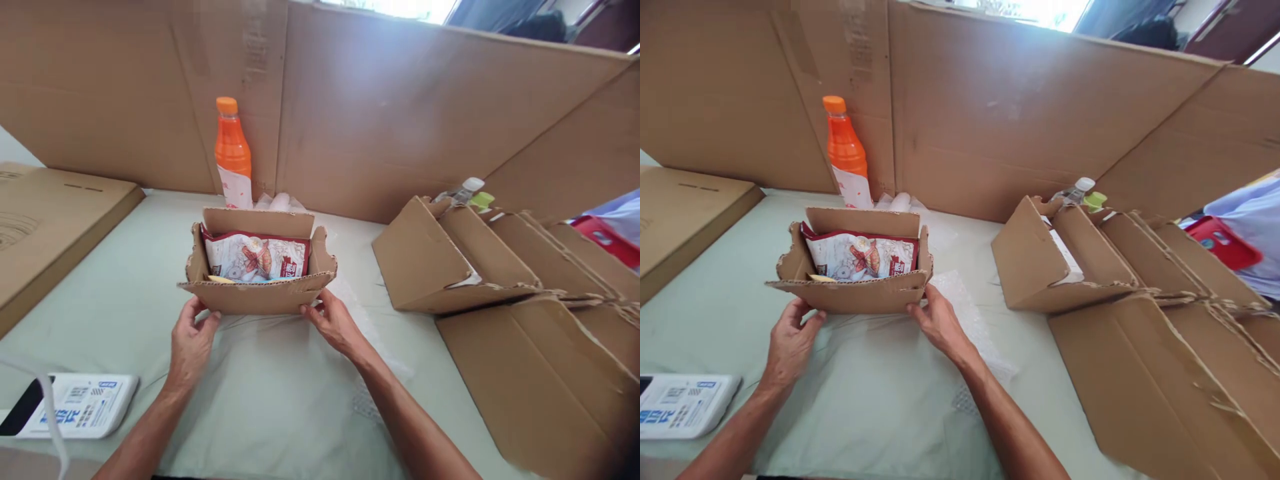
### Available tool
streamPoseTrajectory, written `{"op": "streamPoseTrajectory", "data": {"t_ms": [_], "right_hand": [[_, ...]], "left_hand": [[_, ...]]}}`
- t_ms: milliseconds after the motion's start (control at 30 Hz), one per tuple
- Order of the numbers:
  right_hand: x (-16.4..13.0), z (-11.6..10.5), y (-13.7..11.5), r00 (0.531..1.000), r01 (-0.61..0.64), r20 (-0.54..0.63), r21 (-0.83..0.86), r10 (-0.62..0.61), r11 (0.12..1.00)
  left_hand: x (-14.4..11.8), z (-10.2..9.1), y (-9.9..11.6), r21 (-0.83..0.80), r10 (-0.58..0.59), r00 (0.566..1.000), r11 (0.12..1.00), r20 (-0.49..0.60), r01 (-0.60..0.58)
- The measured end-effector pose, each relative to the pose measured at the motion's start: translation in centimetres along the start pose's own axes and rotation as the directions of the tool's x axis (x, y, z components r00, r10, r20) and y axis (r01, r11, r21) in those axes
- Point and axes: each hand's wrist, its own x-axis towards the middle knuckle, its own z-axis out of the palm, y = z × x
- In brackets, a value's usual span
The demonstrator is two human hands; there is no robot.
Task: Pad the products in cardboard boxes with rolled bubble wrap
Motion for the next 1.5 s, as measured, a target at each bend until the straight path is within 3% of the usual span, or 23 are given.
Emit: {"op": "streamPoseTrajectory", "data": {"t_ms": [133, 233, 300, 433, 533, 600, 667, 733, 800, 833, 900, 967, 1033, 1167, 1300, 1400, 1500], "right_hand": [[2.2, 0.4, 0.0, 0.993, -0.002, -0.117, -0.011, 0.000, 1.000], [3.4, -0.5, -0.4, 0.987, 0.006, -0.159, -0.010, -0.007, 1.000], [2.6, -1.6, -0.3, 0.979, 0.039, -0.196, -0.043, -0.046, 0.998], [-4.4, -4.9, 1.6, 0.938, 0.119, -0.276, -0.307, -0.208, 0.944], [-11.8, -7.0, 4.2, 0.924, 0.027, -0.332, -0.440, -0.191, 0.898], [-16.1, -7.4, 5.8, 0.920, -0.060, -0.372, -0.455, -0.128, 0.888], [-19.0, -6.9, 7.0, 0.912, -0.117, -0.404, -0.424, -0.072, 0.898], [-20.3, -5.6, 7.5, 0.904, -0.130, -0.425, -0.377, -0.046, 0.917], [-20.3, -4.2, 7.6, 0.901, -0.105, -0.430, -0.350, -0.060, 0.931], [-20.1, -3.5, 7.6, 0.908, -0.074, -0.410, -0.351, -0.082, 0.933], [-19.3, -2.7, 7.2, 0.932, 0.011, -0.332, -0.372, -0.144, 0.928], [-18.7, -2.5, 6.7, 0.946, 0.083, -0.258, -0.389, -0.194, 0.917], [-18.3, -2.8, 6.2, 0.943, 0.104, -0.254, -0.390, -0.215, 0.915], [-16.7, -2.8, 4.8, 0.926, 0.151, -0.278, -0.348, -0.256, 0.925], [-13.1, -0.4, 3.2, 0.937, 0.271, -0.119, -0.342, -0.328, 0.900], [-10.4, 2.2, 2.7, 0.939, 0.323, 0.017, -0.385, -0.344, 0.864], [-9.5, 3.9, 3.0, 0.931, 0.354, 0.066, -0.399, -0.358, 0.846]], "left_hand": [[2.8, 2.6, 1.2, -0.056, 0.050, 0.999, 0.997, 0.020, -0.048], [4.5, 5.0, 1.5, -0.088, 0.054, 0.998, 0.995, 0.025, -0.051], [4.3, 5.5, 1.4, -0.087, 0.036, 0.999, 0.996, 0.026, -0.033], [0.7, 2.6, 0.5, 0.088, -0.007, 0.997, 0.996, 0.081, 0.000], [-3.8, 0.0, 0.2, 0.273, -0.002, 0.979, 0.960, 0.203, -0.055], [-6.7, -0.3, 0.3, 0.287, 0.048, 0.925, 0.944, 0.377, -0.166], [-9.2, 1.1, 0.7, 0.220, 0.130, 0.805, 0.926, 0.578, -0.307], [-11.0, 3.9, 1.0, 0.145, 0.195, 0.660, 0.894, 0.726, -0.424], [-12.5, 7.5, 1.3, 0.117, 0.200, 0.560, 0.870, 0.804, -0.478], [-13.1, 9.2, 1.4, 0.117, 0.184, 0.530, 0.868, 0.828, -0.483], [-14.0, 11.7, 1.7, 0.128, 0.132, 0.510, 0.887, 0.850, -0.443], [-14.5, 12.4, 1.9, 0.117, 0.090, 0.517, 0.927, 0.851, -0.355], [-14.6, 10.9, 1.9, 0.099, 0.066, 0.542, 0.958, 0.837, -0.270], [-14.2, 4.3, 1.2, 0.186, -0.042, 0.657, 0.971, 0.753, -0.152], [-14.1, -1.2, 0.9, 0.254, -0.191, 0.737, 0.967, 0.648, 0.027], [-14.6, -3.3, 1.4, 0.247, -0.256, 0.721, 0.961, 0.644, 0.122], [-14.8, -4.0, 2.3, 0.235, -0.374, 0.591, 0.924, 0.715, 0.301]]}}
